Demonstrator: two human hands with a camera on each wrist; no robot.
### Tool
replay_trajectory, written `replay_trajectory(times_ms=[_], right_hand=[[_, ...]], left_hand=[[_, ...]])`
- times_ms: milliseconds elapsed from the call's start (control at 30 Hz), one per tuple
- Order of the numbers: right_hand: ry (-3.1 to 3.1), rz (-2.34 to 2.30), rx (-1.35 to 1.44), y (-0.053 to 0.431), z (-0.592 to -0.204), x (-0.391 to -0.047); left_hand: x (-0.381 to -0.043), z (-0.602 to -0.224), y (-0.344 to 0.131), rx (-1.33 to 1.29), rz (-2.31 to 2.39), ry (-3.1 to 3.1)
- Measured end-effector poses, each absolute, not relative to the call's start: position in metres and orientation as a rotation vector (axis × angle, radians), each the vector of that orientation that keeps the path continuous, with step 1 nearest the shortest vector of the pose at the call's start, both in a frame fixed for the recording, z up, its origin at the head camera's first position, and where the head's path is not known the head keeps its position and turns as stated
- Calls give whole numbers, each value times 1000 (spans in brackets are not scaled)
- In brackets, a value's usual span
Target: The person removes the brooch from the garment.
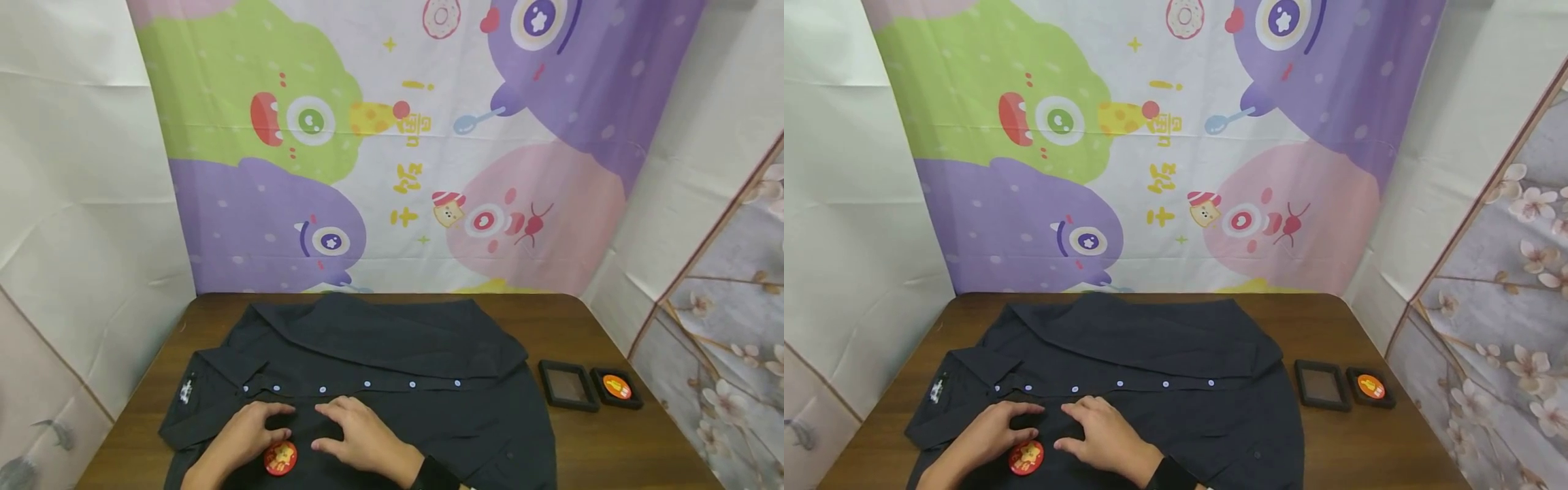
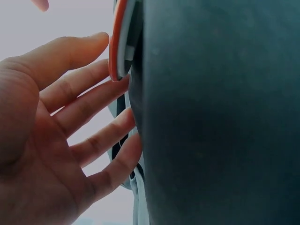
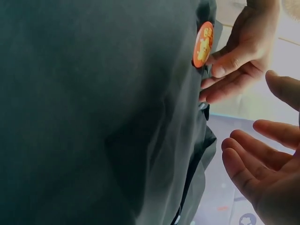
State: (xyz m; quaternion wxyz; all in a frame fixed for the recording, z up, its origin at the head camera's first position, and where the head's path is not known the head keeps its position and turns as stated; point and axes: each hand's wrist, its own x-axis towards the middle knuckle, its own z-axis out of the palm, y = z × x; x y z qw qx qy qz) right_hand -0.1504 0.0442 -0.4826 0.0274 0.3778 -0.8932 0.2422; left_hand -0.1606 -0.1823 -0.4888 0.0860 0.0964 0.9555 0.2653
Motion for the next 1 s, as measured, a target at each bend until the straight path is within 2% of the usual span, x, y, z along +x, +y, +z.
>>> replay_trajectory(times_ms=[467,1000], right_hand=[[-2775,720,1290,30,-487,-147],[-2766,648,1465,12,-495,-143]], left_hand=[[-160,-491,-190,377,836,2797],[-160,-491,-191,349,754,2792]])
